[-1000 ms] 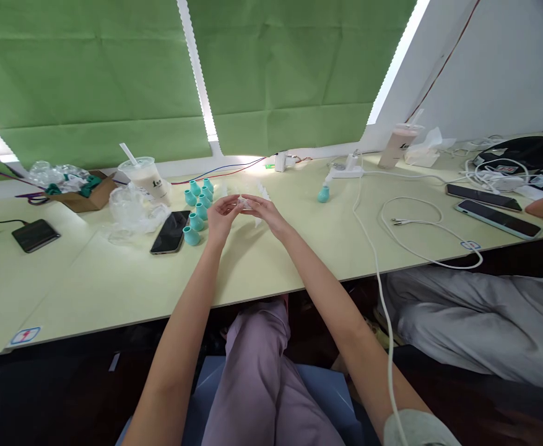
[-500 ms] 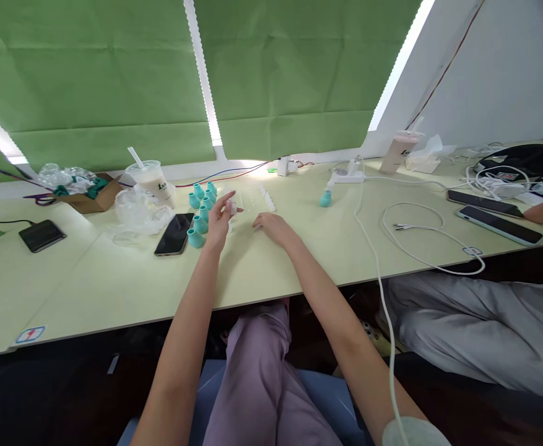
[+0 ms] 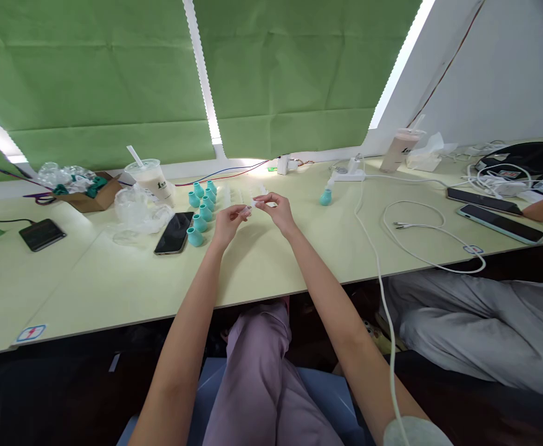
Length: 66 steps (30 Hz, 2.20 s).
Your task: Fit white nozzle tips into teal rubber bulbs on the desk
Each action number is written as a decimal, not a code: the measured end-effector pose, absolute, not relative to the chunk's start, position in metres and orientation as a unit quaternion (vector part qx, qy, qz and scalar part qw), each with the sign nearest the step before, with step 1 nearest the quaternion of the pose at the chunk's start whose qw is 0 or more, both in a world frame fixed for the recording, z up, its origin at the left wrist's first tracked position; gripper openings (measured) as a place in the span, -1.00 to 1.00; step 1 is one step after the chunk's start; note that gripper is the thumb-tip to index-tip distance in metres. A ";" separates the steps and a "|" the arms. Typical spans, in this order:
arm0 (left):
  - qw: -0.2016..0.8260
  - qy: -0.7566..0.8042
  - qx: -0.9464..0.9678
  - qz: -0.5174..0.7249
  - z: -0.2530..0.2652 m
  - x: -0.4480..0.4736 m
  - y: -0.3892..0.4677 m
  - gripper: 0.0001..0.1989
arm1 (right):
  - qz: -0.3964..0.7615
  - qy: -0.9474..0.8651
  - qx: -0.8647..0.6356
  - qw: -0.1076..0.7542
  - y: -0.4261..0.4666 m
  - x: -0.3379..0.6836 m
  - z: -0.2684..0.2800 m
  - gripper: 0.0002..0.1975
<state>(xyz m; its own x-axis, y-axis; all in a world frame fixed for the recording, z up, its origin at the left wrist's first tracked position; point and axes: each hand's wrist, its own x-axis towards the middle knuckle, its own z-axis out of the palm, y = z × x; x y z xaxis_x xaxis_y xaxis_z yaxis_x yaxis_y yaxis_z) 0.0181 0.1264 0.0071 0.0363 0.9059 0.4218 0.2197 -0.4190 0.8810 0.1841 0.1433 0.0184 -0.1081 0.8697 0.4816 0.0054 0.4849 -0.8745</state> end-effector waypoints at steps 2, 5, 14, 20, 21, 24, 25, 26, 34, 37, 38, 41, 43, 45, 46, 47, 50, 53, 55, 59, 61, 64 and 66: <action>0.303 0.446 0.651 0.535 0.005 0.018 0.128 -0.67 | 0.374 -0.642 -0.360 0.565 0.145 0.184 0.017 -0.75; 0.286 0.442 0.662 0.533 0.004 0.018 0.129 -0.68 | 0.410 -0.637 -0.369 0.538 0.146 0.183 0.017 -0.73; 0.090 0.476 0.738 0.470 0.007 0.019 0.119 -0.75 | 0.435 -0.659 -0.343 0.509 0.143 0.189 0.018 -0.74; 0.029 0.459 0.791 0.403 0.003 0.023 0.118 -0.72 | 0.473 -0.680 -0.320 0.460 0.146 0.199 0.015 -0.67; 0.020 0.456 0.796 0.397 0.003 0.024 0.118 -0.71 | 0.480 -0.681 -0.315 0.455 0.147 0.200 0.015 -0.66; -0.003 0.446 0.807 0.387 0.001 0.026 0.117 -0.70 | 0.499 -0.684 -0.300 0.439 0.148 0.205 0.015 -0.63; -0.009 0.443 0.810 0.384 0.001 0.026 0.117 -0.70 | 0.504 -0.686 -0.297 0.433 0.149 0.207 0.014 -0.63; -0.013 0.440 0.813 0.380 0.000 0.027 0.117 -0.70 | 0.508 -0.688 -0.294 0.427 0.149 0.208 0.014 -0.63; -0.027 0.448 0.816 0.364 -0.002 0.029 0.117 -0.71 | 0.490 -0.690 -0.318 0.427 0.147 0.206 0.014 -0.68; -0.043 0.456 0.807 0.374 -0.003 0.030 0.118 -0.74 | 0.487 -0.667 -0.336 0.452 0.146 0.203 0.015 -0.66; -0.045 0.456 0.808 0.371 -0.003 0.030 0.118 -0.74 | 0.489 -0.661 -0.338 0.458 0.146 0.202 0.014 -0.66; -0.052 0.457 0.813 0.357 -0.002 0.031 0.117 -0.75 | 0.489 -0.663 -0.335 0.457 0.148 0.203 0.012 -0.67; -0.060 0.458 0.814 0.352 -0.003 0.032 0.117 -0.76 | 0.482 -0.676 -0.330 0.448 0.150 0.205 0.009 -0.68; -0.067 0.456 0.817 0.347 -0.004 0.032 0.117 -0.77 | 0.477 -0.688 -0.327 0.439 0.151 0.205 0.007 -0.70; -0.068 0.454 0.820 0.342 -0.005 0.033 0.118 -0.78 | 0.475 -0.691 -0.327 0.436 0.152 0.205 0.007 -0.70; -0.069 0.455 0.821 0.339 -0.006 0.033 0.119 -0.78 | 0.473 -0.692 -0.328 0.436 0.152 0.205 0.006 -0.70; -0.067 0.458 0.817 0.343 -0.010 0.033 0.121 -0.77 | 0.476 -0.684 -0.332 0.443 0.152 0.204 0.005 -0.68; -0.058 0.460 0.810 0.360 -0.013 0.032 0.123 -0.76 | 0.487 -0.671 -0.338 0.446 0.151 0.201 0.005 -0.66; -0.054 0.464 0.803 0.371 -0.014 0.031 0.124 -0.75 | 0.497 -0.661 -0.343 0.445 0.150 0.200 0.006 -0.65; -0.072 0.468 0.788 0.394 -0.014 0.029 0.125 -0.73 | 0.512 -0.655 -0.332 0.445 0.147 0.196 0.010 -0.63; -0.089 0.467 0.782 0.403 -0.013 0.031 0.125 -0.71 | 0.517 -0.657 -0.320 0.445 0.145 0.194 0.013 -0.63; -0.112 0.463 0.785 0.397 -0.008 0.034 0.120 -0.68 | 0.527 -0.660 -0.310 0.438 0.144 0.194 0.016 -0.62; -0.132 0.469 0.791 0.370 0.003 0.031 0.112 -0.61 | 0.531 -0.654 -0.312 0.439 0.143 0.196 0.017 -0.63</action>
<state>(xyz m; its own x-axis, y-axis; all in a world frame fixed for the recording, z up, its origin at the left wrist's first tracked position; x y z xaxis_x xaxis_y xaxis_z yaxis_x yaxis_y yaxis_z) 0.0312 0.1117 0.0029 0.2867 0.6442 0.7091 0.8397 -0.5253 0.1378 0.1959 0.1435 0.0174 -0.4203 0.8742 0.2432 -0.0582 0.2415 -0.9686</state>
